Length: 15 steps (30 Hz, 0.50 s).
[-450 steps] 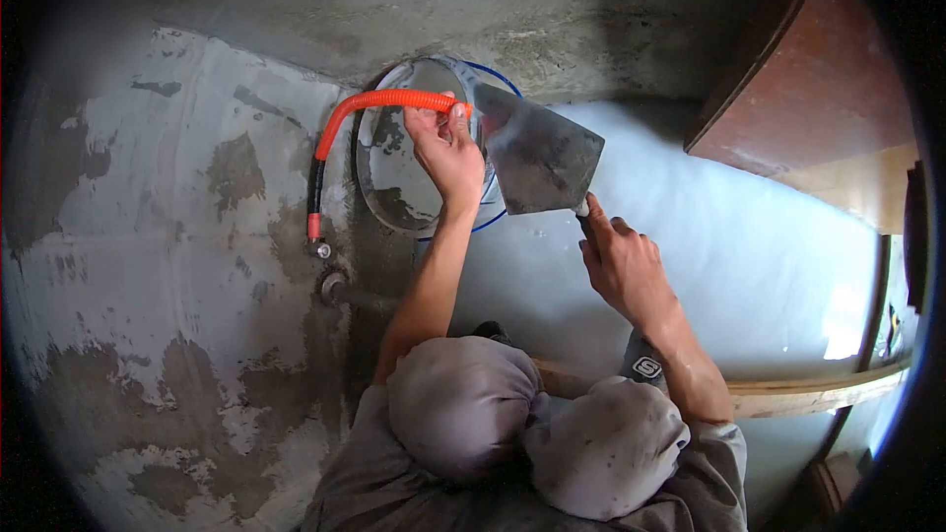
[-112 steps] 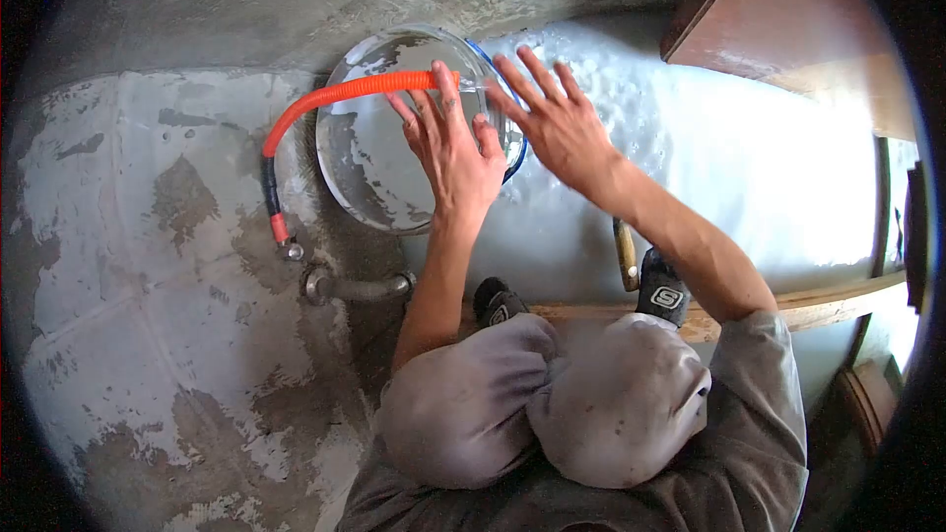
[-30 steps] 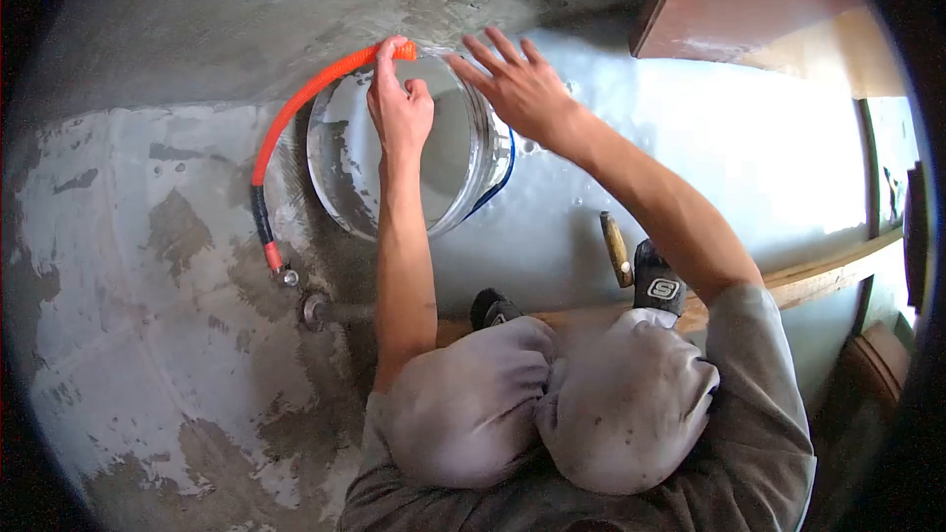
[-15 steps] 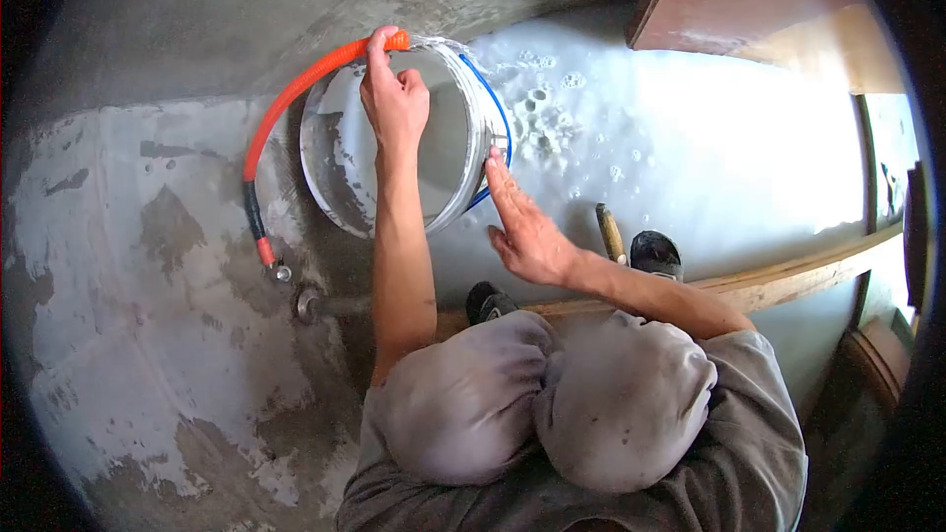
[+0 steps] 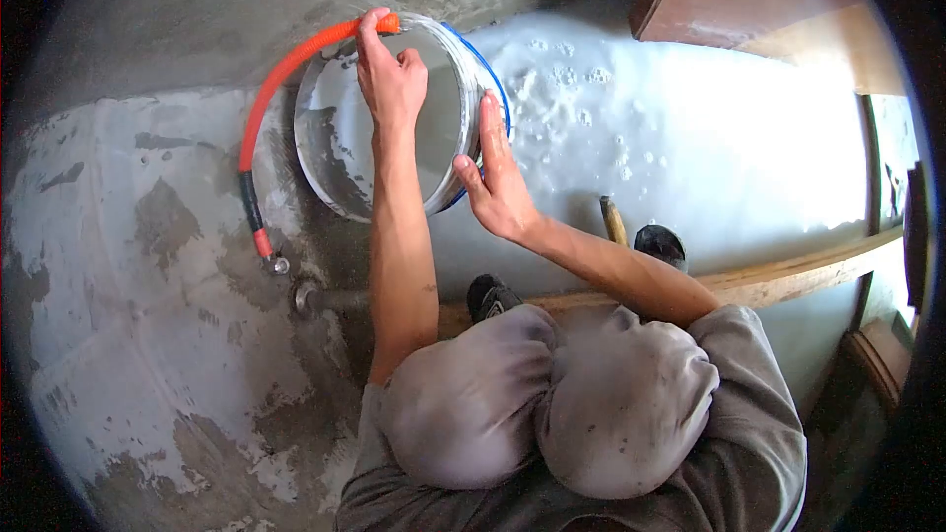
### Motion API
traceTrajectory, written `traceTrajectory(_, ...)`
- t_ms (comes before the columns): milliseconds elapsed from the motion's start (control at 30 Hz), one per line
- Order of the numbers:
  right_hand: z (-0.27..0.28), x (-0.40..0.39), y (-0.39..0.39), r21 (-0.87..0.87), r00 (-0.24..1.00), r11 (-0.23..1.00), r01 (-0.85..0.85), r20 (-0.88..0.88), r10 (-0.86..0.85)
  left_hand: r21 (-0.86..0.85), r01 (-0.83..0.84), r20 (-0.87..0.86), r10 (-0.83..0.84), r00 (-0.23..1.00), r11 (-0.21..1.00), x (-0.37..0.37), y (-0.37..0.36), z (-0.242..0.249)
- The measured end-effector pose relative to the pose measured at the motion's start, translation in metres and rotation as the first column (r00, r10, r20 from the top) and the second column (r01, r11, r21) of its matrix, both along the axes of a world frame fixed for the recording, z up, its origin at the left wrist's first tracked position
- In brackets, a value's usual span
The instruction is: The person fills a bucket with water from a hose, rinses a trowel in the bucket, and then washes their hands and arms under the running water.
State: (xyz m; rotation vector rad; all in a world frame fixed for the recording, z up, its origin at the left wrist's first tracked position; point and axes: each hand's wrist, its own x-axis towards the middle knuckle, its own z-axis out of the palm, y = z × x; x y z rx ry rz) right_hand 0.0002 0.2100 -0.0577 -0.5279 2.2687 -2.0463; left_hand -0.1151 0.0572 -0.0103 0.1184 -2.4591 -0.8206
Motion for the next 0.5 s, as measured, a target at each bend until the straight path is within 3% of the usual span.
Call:
traceTrajectory(133, -0.008, -0.005, 0.006, -0.017, 0.996, 0.998, -0.061, -0.059, 0.060, 0.019, -0.020, 0.072, 0.018, 0.997, 1.000, -0.001, -0.003, 0.004)
traceTrajectory(300, 0.005, -0.041, 0.003, 0.157, 0.976, 0.988, -0.002, -0.213, 0.036, 0.030, -0.038, 0.124, 0.034, 0.992, 0.999, 0.000, -0.004, 0.005)
traceTrajectory(400, 0.006, -0.079, -0.006, 0.075, 0.979, 0.997, -0.032, -0.200, 0.047, 0.039, -0.056, 0.098, 0.052, 0.994, 0.998, -0.001, -0.003, 0.005)
traceTrajectory(433, 0.003, -0.089, -0.009, 0.052, 0.993, 0.998, -0.037, -0.114, 0.043, 0.083, -0.036, 0.096, 0.028, 0.995, 0.996, -0.001, -0.002, 0.007)
traceTrajectory(500, 0.000, -0.093, -0.011, 0.013, 0.993, 1.000, -0.014, -0.120, 0.015, 0.171, 0.001, 0.093, -0.017, 0.996, 0.985, 0.001, -0.002, 0.009)
